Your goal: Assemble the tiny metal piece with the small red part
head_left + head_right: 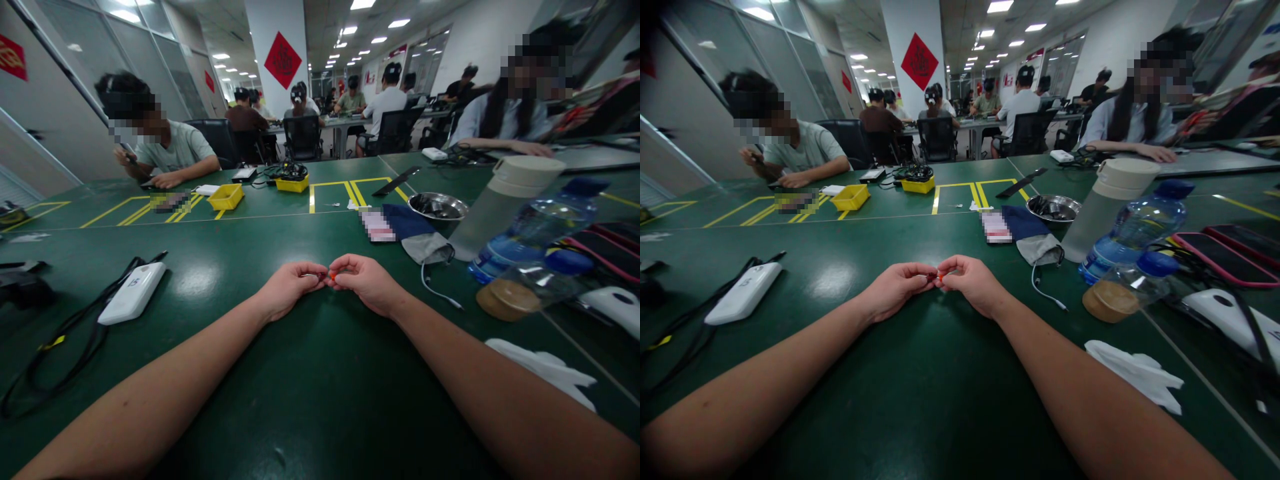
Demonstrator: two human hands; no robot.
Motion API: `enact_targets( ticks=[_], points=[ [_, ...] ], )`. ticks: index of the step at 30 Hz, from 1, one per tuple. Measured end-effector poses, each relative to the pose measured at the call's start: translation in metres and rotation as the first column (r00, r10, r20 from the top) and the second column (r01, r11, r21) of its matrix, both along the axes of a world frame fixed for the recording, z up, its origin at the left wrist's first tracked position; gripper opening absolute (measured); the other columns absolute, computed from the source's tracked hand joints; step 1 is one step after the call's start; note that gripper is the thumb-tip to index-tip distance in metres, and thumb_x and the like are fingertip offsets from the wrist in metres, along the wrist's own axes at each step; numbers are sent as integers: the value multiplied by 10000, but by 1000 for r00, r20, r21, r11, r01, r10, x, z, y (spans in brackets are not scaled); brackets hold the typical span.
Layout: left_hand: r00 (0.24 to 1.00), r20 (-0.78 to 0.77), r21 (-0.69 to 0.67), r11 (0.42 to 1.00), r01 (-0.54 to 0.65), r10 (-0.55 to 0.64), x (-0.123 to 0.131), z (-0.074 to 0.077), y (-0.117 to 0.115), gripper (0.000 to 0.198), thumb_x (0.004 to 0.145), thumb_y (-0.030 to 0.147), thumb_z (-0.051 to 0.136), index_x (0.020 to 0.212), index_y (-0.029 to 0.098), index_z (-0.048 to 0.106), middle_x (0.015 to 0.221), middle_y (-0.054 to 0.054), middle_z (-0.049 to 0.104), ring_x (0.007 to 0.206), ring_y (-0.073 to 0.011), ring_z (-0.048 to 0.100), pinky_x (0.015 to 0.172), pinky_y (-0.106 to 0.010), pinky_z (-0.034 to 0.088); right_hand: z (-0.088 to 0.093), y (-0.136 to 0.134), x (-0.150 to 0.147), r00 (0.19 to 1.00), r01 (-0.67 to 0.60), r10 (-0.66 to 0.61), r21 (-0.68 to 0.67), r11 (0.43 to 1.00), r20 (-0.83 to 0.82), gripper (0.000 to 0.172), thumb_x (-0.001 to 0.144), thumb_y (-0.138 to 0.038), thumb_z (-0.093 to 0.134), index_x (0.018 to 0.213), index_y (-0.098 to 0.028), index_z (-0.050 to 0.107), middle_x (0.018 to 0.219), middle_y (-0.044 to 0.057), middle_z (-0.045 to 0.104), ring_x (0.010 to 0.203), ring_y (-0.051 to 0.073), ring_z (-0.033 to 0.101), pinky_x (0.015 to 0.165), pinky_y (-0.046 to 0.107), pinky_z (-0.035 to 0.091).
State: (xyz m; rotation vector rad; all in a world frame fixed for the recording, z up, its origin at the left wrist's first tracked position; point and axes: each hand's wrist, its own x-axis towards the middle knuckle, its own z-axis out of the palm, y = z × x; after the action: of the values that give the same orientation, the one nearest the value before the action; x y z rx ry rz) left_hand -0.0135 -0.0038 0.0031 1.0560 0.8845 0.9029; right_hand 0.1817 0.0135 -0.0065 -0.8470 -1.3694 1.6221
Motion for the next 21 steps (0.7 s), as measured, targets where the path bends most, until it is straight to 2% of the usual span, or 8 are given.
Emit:
enact_targets(
  ticks=[5,10,15,21],
  points=[
    [998,-44,66,997,-35,37,1,2,-3,154,763,56,659,897,128,633,896,-59,713,844,-123,683,844,-267,522,1,-1,-3,999,4,-5,11,1000,34,262,679,-110,703,928,-171,652,824,38,730,787,165,687,784,317,519],
    [984,-177,213,977,27,11,2,-1,-4,194,776,113,664,960,156,617,895,-29,684,780,-112,649,764,-259,512,4,-3,-3,997,-10,8,25,1000,76,289,673,-114,705,951,-173,653,789,18,715,731,149,663,739,301,500],
    [946,-318,345,937,52,64,1,-4,-2,187,763,127,660,942,162,620,834,-14,668,728,-114,605,694,-237,458,4,-3,-2,997,-9,2,82,997,81,273,674,-107,683,940,-168,667,821,9,694,739,133,634,727,280,477],
    [933,-347,377,925,48,92,0,-4,-2,164,772,176,658,927,171,606,844,-19,663,729,-127,599,693,-249,449,8,-4,-3,996,-1,-7,87,996,92,261,661,-99,676,911,-175,679,813,4,687,732,132,626,716,274,478]
  ],
)
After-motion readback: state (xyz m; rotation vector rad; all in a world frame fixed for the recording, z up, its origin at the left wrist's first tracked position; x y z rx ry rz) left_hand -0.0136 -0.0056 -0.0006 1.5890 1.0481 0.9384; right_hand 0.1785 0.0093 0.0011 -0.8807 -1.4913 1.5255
